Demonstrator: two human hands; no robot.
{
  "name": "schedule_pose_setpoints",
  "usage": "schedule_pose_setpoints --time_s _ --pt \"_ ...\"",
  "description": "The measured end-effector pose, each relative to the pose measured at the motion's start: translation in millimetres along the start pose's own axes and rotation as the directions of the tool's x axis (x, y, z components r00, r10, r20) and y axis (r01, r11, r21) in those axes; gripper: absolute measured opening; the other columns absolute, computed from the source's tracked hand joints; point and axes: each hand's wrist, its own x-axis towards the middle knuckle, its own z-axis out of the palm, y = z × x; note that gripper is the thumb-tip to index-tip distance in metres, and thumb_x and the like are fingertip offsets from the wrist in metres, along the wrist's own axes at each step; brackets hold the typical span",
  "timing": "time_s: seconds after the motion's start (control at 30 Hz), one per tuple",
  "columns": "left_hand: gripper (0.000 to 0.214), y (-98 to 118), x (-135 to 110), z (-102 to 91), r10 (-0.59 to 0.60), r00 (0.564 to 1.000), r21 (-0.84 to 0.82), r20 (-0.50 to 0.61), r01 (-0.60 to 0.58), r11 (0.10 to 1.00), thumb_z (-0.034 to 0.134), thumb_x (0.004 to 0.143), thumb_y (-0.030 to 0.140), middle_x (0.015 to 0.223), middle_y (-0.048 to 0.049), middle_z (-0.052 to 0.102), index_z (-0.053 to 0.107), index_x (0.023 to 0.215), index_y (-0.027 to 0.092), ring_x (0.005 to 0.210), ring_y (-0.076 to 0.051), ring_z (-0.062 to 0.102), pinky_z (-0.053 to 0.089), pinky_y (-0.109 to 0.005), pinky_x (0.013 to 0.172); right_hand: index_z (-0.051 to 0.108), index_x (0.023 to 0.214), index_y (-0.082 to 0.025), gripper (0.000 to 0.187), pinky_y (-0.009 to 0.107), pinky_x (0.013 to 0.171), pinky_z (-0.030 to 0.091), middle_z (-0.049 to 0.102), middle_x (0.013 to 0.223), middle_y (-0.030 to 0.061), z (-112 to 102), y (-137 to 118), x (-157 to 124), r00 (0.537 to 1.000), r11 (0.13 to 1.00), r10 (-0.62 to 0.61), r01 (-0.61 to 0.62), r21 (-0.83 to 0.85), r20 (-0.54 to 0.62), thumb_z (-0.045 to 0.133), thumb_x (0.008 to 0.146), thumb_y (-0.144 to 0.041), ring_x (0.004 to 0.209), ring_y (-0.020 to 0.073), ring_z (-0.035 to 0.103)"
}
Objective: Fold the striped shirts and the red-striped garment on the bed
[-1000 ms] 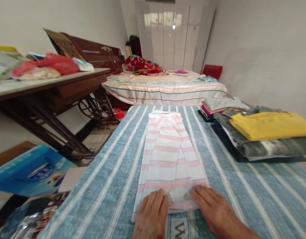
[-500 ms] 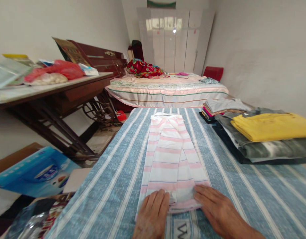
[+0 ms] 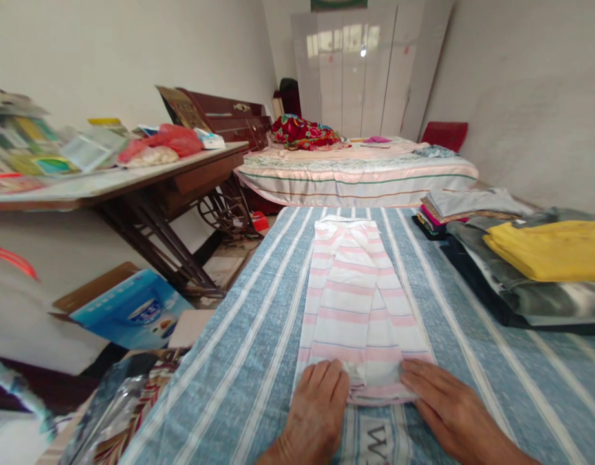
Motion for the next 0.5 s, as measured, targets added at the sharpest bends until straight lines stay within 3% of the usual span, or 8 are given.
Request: schedule_pose_setpoints --time_s 0.17,0.5 --pt "0.031 -1 0 0.2 -0.023 0.998 0.007 0.052 0.022 1.000 0.039 0.082 0.010 0.106 -0.0094 0.061 0.058 0.107 0.013 0.095 -0.022 0.053 0.045 -0.036 0.085 0.058 0.116 -0.016 0.036 0.033 0.091 0.050 0.061 0.119 0.0085 4 0 -3 0.999 0.999 0.033 -0.033 0.007 -0.008 0.044 0.084 -0.011 0.110 0.0197 0.057" --pt "0.027 -9 12 -5.7 0.031 0.999 -0.052 0.026 -0.029 0.998 0.039 0.082 0.006 0.102 -0.0077 0.064 0.058 0.099 0.016 0.091 -0.021 0.058 0.047 -0.036 0.081 0.062 0.110 -0.019 0.034 0.034 0.094 0.049 0.064 0.114 0.0069 -8 1 9 0.995 0.985 0.102 -0.104 0.137 0.022 0.046 0.082 -0.009 0.109 0.0194 0.058"
